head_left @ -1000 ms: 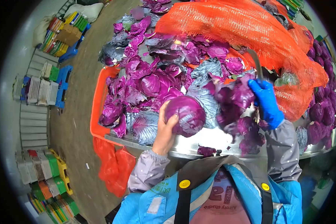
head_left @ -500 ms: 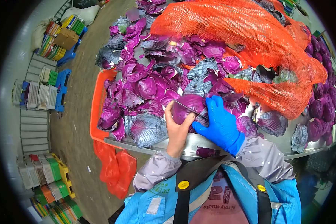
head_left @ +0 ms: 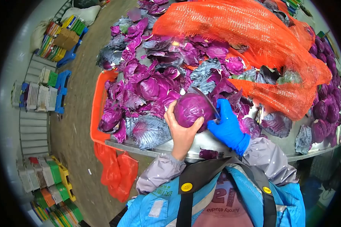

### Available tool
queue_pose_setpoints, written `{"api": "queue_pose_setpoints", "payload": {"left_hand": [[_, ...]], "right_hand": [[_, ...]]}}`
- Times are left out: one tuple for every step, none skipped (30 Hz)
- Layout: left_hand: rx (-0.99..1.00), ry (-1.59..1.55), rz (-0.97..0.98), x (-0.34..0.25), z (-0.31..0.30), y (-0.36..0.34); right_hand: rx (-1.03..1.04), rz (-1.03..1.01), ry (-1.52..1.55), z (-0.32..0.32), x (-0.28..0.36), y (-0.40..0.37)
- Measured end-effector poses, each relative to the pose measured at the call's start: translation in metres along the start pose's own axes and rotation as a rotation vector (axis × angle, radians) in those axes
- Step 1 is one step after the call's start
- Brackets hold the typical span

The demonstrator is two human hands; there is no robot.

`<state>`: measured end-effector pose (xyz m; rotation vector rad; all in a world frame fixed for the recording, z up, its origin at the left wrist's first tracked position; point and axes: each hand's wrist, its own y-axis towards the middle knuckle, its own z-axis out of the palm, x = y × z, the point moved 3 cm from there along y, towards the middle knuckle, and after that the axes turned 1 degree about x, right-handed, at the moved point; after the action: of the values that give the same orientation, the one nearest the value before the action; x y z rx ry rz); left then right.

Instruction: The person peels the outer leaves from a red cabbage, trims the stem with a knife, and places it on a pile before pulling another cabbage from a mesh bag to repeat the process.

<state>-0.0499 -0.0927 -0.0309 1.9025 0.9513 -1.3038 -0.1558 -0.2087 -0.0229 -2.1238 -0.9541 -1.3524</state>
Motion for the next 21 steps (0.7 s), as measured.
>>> {"api": "queue_pose_setpoints", "payload": {"left_hand": [[-0.016,-0.004,0.044,0.001,-0.001,0.001],[-0.032,-0.009,0.090,0.000,-0.001,0.002],[-0.032,-0.010,0.090,-0.003,-0.003,0.004],[0.016,-0.337,-0.099,-0.002,-0.004,0.006],[0.064,-0.663,-0.290,0.001,-0.005,0.006],[0.064,-0.663,-0.288,0.004,-0.012,0.008],[0.179,-0.894,-0.460,0.012,-0.015,0.007],[0.297,-1.121,-0.635,0.019,-0.014,0.004],[0.344,-1.116,-0.630,0.022,-0.013,0.003],[0.348,-1.112,-0.632,0.024,-0.014,0.001],[0.346,-1.226,-0.707,0.025,-0.011,-0.001],[0.345,-1.341,-0.782,0.023,-0.008,-0.001],[0.353,-1.294,-0.810,0.019,-0.006,-0.002],[0.359,-1.290,-0.810,0.023,-0.005,-0.002],[0.457,-1.585,-0.801,0.029,-0.002,-0.003],[0.555,-1.880,-0.778,0.032,-0.001,-0.004],[0.578,-1.858,-0.787,0.035,-0.002,-0.006],[0.579,-1.858,-0.788,0.037,-0.005,-0.008],[0.592,-1.531,-0.754,0.041,-0.009,-0.010],[0.592,-1.208,-0.710,0.045,-0.013,-0.010],[0.593,-1.207,-0.709,0.045,-0.014,-0.011]], "right_hand": [[-0.020,0.025,-0.009,-0.004,-0.006,0.000],[-0.019,0.024,-0.009,-0.006,-0.019,0.003],[-0.049,-0.021,-0.104,-0.011,-0.036,0.011],[-0.079,-0.066,-0.199,-0.019,-0.048,0.019],[-0.098,0.061,-0.193,-0.035,-0.054,0.027],[-0.118,0.186,-0.186,-0.050,-0.052,0.034],[-0.122,0.182,-0.138,-0.062,-0.041,0.035],[-0.205,-0.078,-0.157,-0.066,-0.029,0.039],[-0.185,-0.086,-0.156,-0.069,-0.023,0.038],[-0.168,-0.092,-0.154,-0.074,-0.013,0.036],[-0.105,-0.031,-0.031,-0.072,-0.002,0.035],[-0.042,0.028,0.092,-0.069,0.008,0.033],[0.011,0.053,0.066,-0.065,0.020,0.032],[0.045,0.005,0.069,-0.061,0.026,0.030],[0.074,-0.027,0.031,-0.058,0.030,0.030],[0.105,-0.060,-0.008,-0.056,0.034,0.030],[0.103,-0.058,-0.007,-0.055,0.037,0.032],[0.128,-0.020,0.026,-0.055,0.039,0.034],[0.153,0.018,0.058,-0.055,0.042,0.036],[0.153,0.018,0.058,-0.057,0.051,0.035],[0.231,0.028,0.201,-0.057,0.063,0.032]]}}
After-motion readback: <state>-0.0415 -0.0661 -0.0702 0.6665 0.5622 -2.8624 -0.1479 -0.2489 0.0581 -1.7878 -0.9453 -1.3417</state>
